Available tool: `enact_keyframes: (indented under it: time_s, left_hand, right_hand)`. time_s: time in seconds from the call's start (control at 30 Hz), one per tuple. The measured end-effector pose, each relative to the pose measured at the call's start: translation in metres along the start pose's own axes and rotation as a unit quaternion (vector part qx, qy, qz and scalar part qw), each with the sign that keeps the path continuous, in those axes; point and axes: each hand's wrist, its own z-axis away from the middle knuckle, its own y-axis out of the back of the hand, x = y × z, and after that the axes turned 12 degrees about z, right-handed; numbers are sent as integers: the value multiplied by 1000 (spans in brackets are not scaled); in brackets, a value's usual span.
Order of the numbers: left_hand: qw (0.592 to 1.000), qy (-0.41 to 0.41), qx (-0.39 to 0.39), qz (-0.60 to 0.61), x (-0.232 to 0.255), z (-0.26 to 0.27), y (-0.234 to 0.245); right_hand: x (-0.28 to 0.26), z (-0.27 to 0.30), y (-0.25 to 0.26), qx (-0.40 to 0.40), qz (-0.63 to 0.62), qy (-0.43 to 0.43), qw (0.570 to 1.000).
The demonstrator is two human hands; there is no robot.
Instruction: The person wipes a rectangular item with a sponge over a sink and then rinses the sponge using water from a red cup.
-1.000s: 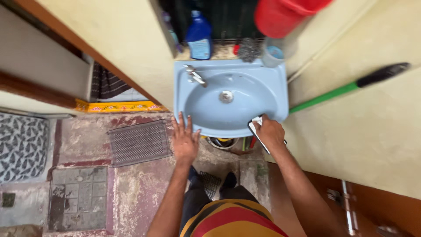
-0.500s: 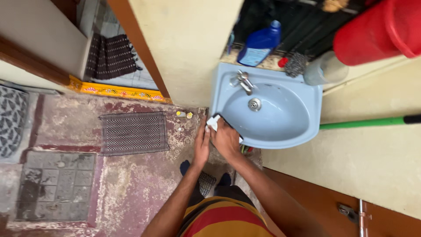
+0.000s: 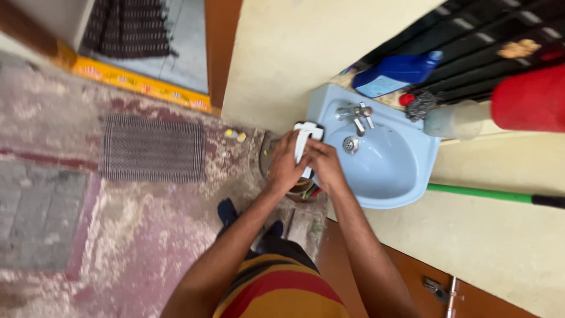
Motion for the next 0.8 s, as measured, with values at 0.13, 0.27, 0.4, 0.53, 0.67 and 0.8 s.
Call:
enact_keyframes:
  time_s: [0.13,0.27,0.4,0.53,0.67,0.8]
  left_hand:
    - [996,-23,-23,82,10,-8,-5]
    - [996,-23,18,85,0,-23,-23]
    - [974,118,108,163,-42,-46,-35]
    - [956,115,102,251,-76,-76,-45]
    - [941,133,107,293,-85,-110,-57]
    - [939,104,118,307,-97,-111,-62]
  right_hand:
    - [-9,22,-5,87,66,58,992]
    - [-29,42,-10,162,168,150,961]
    - [-33,66,-13,231,291,214,904]
    - [-10,64,-16,270,376,233,855]
    - [15,54,-14,214,434,231,844]
    - [26,54,-13,203,418,217,858]
